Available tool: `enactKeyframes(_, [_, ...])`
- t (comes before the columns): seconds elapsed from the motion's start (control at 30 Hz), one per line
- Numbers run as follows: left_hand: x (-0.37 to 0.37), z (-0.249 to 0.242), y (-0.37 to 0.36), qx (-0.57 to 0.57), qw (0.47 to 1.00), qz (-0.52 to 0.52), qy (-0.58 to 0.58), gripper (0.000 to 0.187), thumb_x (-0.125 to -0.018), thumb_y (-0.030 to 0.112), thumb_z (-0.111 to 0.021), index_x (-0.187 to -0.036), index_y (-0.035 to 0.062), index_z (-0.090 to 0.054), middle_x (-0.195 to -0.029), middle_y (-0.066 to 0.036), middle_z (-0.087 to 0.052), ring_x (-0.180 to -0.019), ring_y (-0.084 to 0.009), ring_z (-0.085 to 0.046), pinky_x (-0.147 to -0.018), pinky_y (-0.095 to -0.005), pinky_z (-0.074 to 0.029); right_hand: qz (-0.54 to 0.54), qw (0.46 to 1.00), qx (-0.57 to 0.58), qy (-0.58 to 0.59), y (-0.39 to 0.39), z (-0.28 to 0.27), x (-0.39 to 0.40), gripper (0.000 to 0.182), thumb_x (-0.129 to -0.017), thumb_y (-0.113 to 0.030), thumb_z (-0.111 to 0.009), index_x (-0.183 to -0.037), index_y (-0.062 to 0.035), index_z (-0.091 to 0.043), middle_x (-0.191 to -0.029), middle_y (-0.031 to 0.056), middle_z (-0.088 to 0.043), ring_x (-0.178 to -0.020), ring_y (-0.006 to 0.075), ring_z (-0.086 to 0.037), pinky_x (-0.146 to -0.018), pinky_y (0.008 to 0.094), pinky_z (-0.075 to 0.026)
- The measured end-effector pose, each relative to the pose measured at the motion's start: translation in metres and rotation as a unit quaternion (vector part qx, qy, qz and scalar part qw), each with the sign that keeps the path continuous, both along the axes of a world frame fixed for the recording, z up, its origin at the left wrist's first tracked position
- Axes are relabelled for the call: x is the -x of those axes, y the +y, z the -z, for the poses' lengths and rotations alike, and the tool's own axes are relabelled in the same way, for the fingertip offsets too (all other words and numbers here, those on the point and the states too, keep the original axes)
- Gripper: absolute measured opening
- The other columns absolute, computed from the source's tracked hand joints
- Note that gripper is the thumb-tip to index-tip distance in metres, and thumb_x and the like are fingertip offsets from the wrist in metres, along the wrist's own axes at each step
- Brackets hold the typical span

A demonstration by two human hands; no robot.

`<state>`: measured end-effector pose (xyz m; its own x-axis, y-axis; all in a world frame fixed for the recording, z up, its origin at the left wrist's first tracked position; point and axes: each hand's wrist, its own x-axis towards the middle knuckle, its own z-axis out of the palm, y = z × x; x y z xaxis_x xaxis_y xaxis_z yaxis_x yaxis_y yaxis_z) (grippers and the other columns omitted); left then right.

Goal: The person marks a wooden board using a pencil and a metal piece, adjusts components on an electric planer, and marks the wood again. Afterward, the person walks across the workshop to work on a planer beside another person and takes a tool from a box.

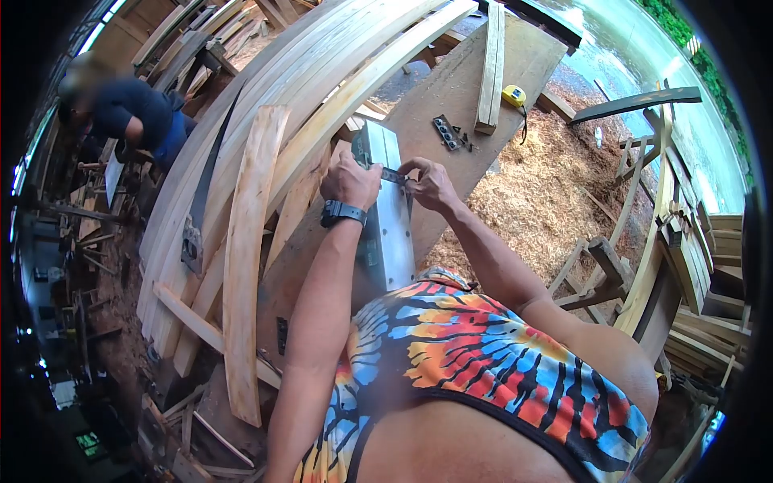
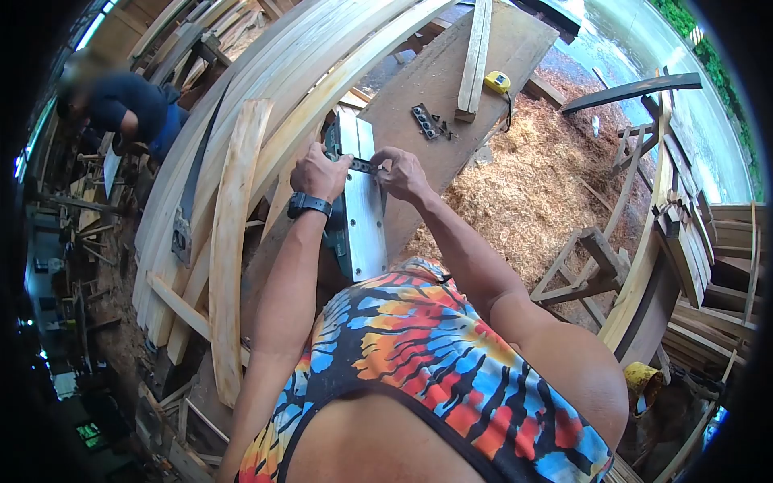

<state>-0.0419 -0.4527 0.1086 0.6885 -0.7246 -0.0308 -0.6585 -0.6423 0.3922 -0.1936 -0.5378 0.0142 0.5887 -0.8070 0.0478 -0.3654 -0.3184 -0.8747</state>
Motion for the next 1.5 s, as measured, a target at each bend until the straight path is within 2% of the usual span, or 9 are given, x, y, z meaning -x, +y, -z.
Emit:
enactKeyframes(0.13, [0.0, 0.001, 0.0, -0.006, 1.0, 0.004, -0.001, 0.055, -0.078, 0.044, -0.077, -0.115, 0.005, -0.065, -0.108, -0.021, -0.073, -0.1, -0.0375, -0.071, -0.088, -0.0475, -0.056, 0.058, 0.995, -0.065, 0.04, 0.002, -0.006, -0.003, 0.021, -0.078, -0.015, -0.07, -0.096, -0.0067, -0.075, -0.1, 0.0152, -0.075, -0.096, 0.0324, -0.071, -0.088, 0.0393, -0.054])
enactKeyframes(0.33, [0.0, 0.003, 0.001, 0.01, 1.0, -0.002, 0.008, 0.053, -0.078, 0.044, -0.077, -0.112, 0.0055, -0.065, -0.106, -0.021, -0.073, -0.1, -0.0367, -0.071, -0.088, -0.0466, -0.055, 0.008, 1.0, 0.004, -0.03, 0.001, -0.002, -0.002, 0.024, -0.08, -0.016, -0.068, -0.101, -0.0078, -0.076, -0.089, 0.0156, -0.075, -0.086, 0.0316, -0.073, -0.084, 0.039, -0.056])
enactKeyframes(0.43, [0.0, 0.002, 0.001, 0.006, 1.0, 0.005, 0.008, 0.053, -0.078, 0.044, -0.077, -0.112, 0.0057, -0.065, -0.106, -0.02, -0.073, -0.099, -0.037, -0.071, -0.087, -0.0466, -0.056, 0.049, 0.997, -0.056, 0.008, 0.002, -0.003, -0.007, 0.022, -0.08, -0.012, -0.069, -0.099, -0.0039, -0.075, -0.086, 0.0099, -0.075, -0.073, 0.0194, -0.069, -0.071, 0.0328, -0.054])
enactKeyframes(0.53, [0.001, 0.001, 0.001, 0.014, 1.0, 0.006, 0.012, 0.052, -0.078, 0.044, -0.077, -0.112, 0.0057, -0.065, -0.105, -0.02, -0.073, -0.097, -0.0374, -0.071, -0.085, -0.047, -0.056, 0.011, 0.998, -0.043, 0.038, -0.001, -0.006, -0.004, 0.023, -0.08, -0.014, -0.068, -0.1, -0.0055, -0.075, -0.093, 0.0148, -0.076, -0.086, 0.0286, -0.073, -0.081, 0.0367, -0.057])
enactKeyframes(0.63, [0.0, 0.002, 0.001, 0.01, 1.0, 0.004, 0.005, 0.052, -0.077, 0.043, -0.077, -0.111, 0.0056, -0.065, -0.104, -0.021, -0.073, -0.096, -0.0377, -0.071, -0.085, -0.0474, -0.056, 0.02, 0.999, -0.047, -0.011, 0.0, -0.004, -0.005, 0.022, -0.081, -0.016, -0.069, -0.099, -0.0045, -0.075, -0.094, 0.0154, -0.076, -0.086, 0.028, -0.074, -0.081, 0.0369, -0.057])
enactKeyframes(0.77, [-0.001, 0.004, 0.001, 0.012, 1.0, 0.004, 0.004, 0.052, -0.077, 0.043, -0.078, -0.111, 0.0051, -0.064, -0.104, -0.021, -0.073, -0.096, -0.0377, -0.071, -0.084, -0.0476, -0.056, 0.044, 0.995, -0.087, 0.006, 0.003, -0.008, -0.006, 0.02, -0.081, -0.014, -0.069, -0.098, -0.0045, -0.076, -0.094, 0.0152, -0.076, -0.086, 0.0279, -0.074, -0.081, 0.0365, -0.057])
enactKeyframes(1.17, [-0.006, 0.016, -0.001, 0.016, 0.999, 0.02, -0.027, 0.054, -0.078, 0.044, -0.078, -0.112, 0.0043, -0.063, -0.105, -0.022, -0.073, -0.097, -0.038, -0.071, -0.085, -0.0474, -0.056, -0.015, 1.0, 0.014, -0.02, -0.001, 0.005, -0.001, 0.021, -0.08, -0.009, -0.069, -0.1, -0.0058, -0.074, -0.094, 0.0133, -0.075, -0.088, 0.0291, -0.073, -0.079, 0.0372, -0.056])
enactKeyframes(1.37, [-0.001, 0.0, 0.001, -0.005, 1.0, 0.004, 0.004, 0.053, -0.078, 0.044, -0.078, -0.111, 0.0042, -0.064, -0.105, -0.022, -0.073, -0.097, -0.038, -0.072, -0.085, -0.0477, -0.056, 0.056, 0.997, -0.042, -0.027, 0.006, 0.001, -0.003, 0.02, -0.082, -0.011, -0.067, -0.1, -0.0042, -0.073, -0.089, 0.0128, -0.075, -0.08, 0.0268, -0.072, -0.077, 0.0365, -0.055])
enactKeyframes(1.5, [-0.002, 0.002, 0.0, 0.001, 1.0, 0.004, 0.007, 0.055, -0.077, 0.045, -0.078, -0.113, 0.0051, -0.065, -0.105, -0.022, -0.073, -0.097, -0.038, -0.072, -0.084, -0.0474, -0.056, 0.035, 0.999, -0.025, -0.017, 0.004, 0.009, -0.005, 0.019, -0.082, -0.01, -0.066, -0.098, -0.0036, -0.073, -0.087, 0.0127, -0.074, -0.077, 0.0242, -0.07, -0.075, 0.0345, -0.054])
